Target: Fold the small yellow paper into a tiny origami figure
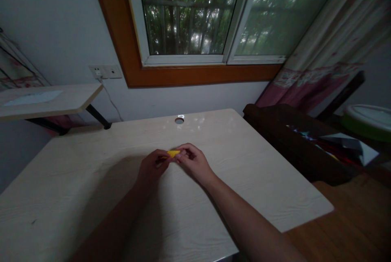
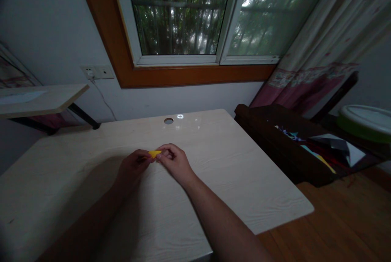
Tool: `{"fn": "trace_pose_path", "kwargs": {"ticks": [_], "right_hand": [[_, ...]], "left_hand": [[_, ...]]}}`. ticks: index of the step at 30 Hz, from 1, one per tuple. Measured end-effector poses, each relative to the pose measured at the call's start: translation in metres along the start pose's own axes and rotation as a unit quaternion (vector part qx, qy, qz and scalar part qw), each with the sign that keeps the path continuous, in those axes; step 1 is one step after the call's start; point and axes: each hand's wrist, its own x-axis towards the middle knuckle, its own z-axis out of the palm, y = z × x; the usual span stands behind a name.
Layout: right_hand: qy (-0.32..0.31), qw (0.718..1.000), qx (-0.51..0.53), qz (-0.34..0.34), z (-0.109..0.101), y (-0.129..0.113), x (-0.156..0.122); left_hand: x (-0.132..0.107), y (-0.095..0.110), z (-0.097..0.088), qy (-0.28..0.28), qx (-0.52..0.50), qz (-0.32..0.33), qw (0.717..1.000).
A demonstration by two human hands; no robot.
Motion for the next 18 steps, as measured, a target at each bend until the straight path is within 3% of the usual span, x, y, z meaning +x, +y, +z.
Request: {"fn": "trace_pose_path", "kwargs": {"ticks": [18], "right_hand": [[0.004,0.999,-0.033,0.016,0.0,0.006,0.001]], "left_hand": [[-0.001,-0.013,0.003,0.009,-0.111,-0.037,0.993]]}}
